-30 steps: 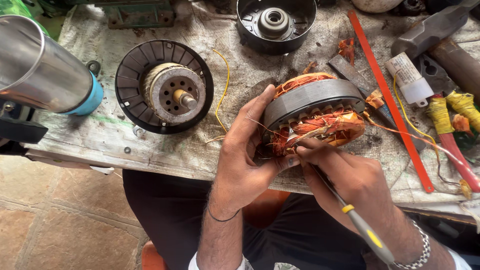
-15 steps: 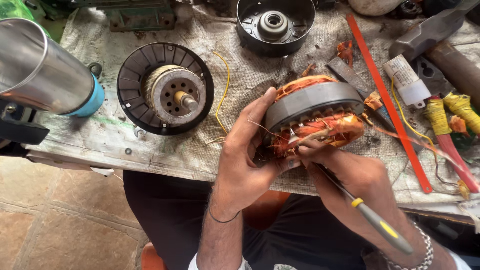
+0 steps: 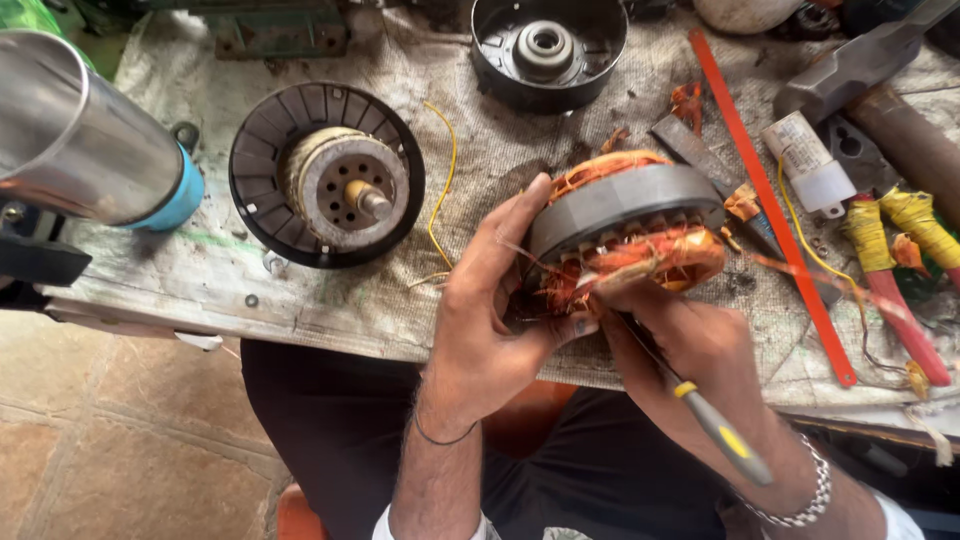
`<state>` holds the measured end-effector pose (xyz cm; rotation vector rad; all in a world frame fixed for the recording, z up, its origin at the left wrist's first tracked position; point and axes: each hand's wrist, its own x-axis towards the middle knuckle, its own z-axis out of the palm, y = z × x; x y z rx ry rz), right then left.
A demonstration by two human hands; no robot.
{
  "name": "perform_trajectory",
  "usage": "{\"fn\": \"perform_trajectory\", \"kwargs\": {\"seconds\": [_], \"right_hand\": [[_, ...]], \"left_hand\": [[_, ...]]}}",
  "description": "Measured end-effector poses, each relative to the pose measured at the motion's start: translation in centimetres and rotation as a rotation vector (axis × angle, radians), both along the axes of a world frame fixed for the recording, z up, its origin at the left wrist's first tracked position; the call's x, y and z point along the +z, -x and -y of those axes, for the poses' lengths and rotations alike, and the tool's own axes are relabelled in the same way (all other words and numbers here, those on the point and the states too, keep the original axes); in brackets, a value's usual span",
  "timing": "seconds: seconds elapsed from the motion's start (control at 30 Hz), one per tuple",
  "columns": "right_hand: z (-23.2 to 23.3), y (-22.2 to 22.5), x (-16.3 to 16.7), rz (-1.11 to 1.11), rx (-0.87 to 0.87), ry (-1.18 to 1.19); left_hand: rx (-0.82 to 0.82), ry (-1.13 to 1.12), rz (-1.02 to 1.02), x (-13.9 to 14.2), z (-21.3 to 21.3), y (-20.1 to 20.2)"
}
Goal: The person scrapes orange enamel insulation off a length of copper winding wire by drawing it along a hacksaw blade held in one hand, then holds the motor stator and works on its windings with a screwdriver, pressing at the slots.
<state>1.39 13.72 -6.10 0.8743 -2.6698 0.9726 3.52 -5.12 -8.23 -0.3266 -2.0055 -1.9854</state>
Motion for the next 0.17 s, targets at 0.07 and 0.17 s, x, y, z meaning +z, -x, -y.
{"fn": "perform_trajectory", "kwargs": {"seconds": [0.07,0.17], "right_hand": [[-0.07,-0.04,0.18,0.004,-0.015,-0.007],[-0.28,-0.2,0.6,-0.054,0.057,0.081]], "left_hand": [[-0.042,-0.11,0.037,-0.12,-0.07,0.05],[-0.021,-0.042,-0.001,-0.38,0.01,0.04]]}}
